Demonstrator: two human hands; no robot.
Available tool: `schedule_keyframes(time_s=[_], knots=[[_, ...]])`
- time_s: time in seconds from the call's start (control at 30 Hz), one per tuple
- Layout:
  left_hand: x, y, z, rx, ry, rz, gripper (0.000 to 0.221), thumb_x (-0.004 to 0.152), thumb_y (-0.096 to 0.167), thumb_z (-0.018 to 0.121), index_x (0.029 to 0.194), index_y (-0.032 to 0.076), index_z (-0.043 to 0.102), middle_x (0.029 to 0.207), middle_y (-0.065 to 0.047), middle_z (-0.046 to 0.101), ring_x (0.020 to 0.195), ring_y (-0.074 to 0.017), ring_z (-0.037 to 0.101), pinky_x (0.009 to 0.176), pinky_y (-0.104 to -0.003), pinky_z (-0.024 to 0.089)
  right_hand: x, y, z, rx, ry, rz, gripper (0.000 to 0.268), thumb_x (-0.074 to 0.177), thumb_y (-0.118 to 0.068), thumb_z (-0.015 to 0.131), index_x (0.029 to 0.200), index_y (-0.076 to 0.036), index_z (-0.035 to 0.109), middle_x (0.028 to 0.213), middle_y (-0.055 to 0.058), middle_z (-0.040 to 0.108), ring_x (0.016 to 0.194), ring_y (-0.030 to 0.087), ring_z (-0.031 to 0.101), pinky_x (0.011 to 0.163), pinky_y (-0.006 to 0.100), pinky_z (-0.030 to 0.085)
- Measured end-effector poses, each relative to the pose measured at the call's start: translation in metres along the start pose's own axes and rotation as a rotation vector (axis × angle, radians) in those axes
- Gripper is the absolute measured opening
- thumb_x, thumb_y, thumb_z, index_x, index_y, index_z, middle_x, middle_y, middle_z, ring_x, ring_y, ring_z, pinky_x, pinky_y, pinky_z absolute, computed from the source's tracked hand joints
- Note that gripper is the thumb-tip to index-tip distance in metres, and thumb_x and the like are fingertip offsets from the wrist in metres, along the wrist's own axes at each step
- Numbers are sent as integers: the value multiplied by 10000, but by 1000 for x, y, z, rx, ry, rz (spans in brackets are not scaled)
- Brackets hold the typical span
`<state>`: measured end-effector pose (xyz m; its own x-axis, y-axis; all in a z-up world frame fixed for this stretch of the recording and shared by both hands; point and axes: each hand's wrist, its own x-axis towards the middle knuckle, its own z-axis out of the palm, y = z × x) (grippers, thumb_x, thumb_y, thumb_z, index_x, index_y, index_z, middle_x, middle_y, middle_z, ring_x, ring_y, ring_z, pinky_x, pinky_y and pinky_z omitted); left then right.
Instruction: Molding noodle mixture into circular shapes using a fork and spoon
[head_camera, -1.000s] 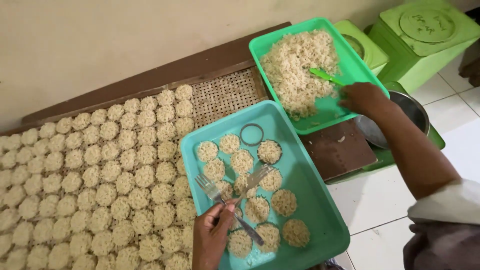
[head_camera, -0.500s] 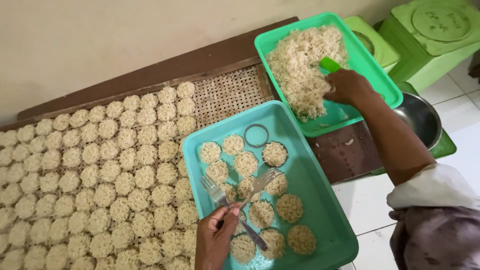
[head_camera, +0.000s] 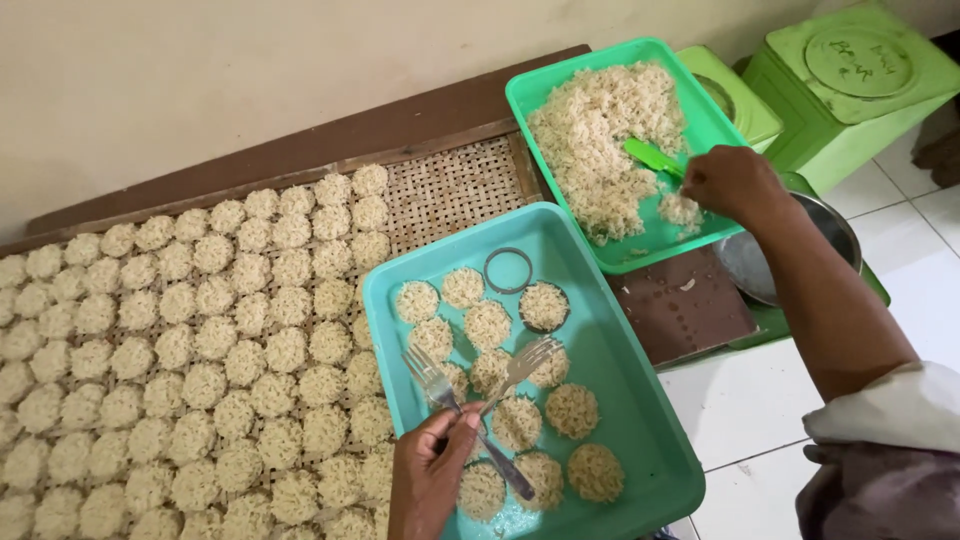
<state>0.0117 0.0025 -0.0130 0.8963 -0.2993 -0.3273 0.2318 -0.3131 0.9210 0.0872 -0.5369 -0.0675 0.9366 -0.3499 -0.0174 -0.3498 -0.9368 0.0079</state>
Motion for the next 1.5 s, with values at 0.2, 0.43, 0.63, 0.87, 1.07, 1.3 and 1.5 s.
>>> schedule_keyframes(time_s=[0.2, 0.43, 0.63, 0.87, 1.07, 1.3, 1.5], knots=[[-3, 3, -1, 21, -24, -16, 319, 898, 256, 682, 1080, 62, 859, 515, 3, 552, 389, -102, 333, 381, -269, 266, 3, -41, 1, 111, -216, -17, 445, 1008, -415, 581, 1347, -146, 683, 1300, 106, 707, 1022, 349, 706, 911, 515, 573], [-5, 11, -3, -7, -19, -63, 324, 895, 226, 701, 1111, 45, 863, 523, -4, 550, 403, -88, 316, 403, -257, 227, -8, -14, -24, 57, -265, 2, 449, 1098, -349, 417, 923, -110, 754, 847, 72, 762, 727, 249, 682, 790, 444, 566], [-7, 13, -3, -5, -34, -42, 308, 896, 219, 709, 1097, 49, 869, 525, 20, 511, 427, -76, 308, 418, -251, 235, 2, 37, 39, -183, -208, -8, 320, 863, -209, 580, 1095, -158, 794, 1094, 106, 796, 913, 401, 743, 801, 479, 591], [-7, 10, -5, 2, -37, -34, 307, 899, 194, 691, 1124, 58, 850, 524, -12, 586, 387, -81, 312, 380, -248, 235, 1, 14, 31, 126, -184, 36, 269, 861, -213, 634, 1076, -183, 793, 1056, 38, 793, 901, 341, 695, 826, 446, 535], [-6, 7, -2, -8, -41, -3, 303, 894, 199, 702, 1101, 39, 856, 521, 13, 543, 407, -78, 319, 397, -249, 234, -4, -4, 20, 261, -108, -31, 358, 923, -301, 589, 1215, -169, 747, 1146, 69, 751, 980, 343, 682, 879, 461, 528], [-10, 10, -4, 41, -27, -37, 325, 892, 253, 696, 1119, 89, 861, 496, 16, 535, 385, -83, 292, 384, -258, 213, -20, -45, 12, 154, -190, 31, 572, 767, -370, 758, 1315, -242, 655, 1273, 89, 631, 1089, 360, 639, 895, 495, 539], [-14, 11, -9, -27, -19, -42, 310, 881, 204, 714, 1099, 37, 858, 571, -18, 631, 412, -75, 311, 410, -248, 231, -2, -1, 14, 164, -44, 177, 559, 960, -527, 655, 1301, -85, 684, 1108, 240, 743, 981, 455, 696, 834, 532, 552]])
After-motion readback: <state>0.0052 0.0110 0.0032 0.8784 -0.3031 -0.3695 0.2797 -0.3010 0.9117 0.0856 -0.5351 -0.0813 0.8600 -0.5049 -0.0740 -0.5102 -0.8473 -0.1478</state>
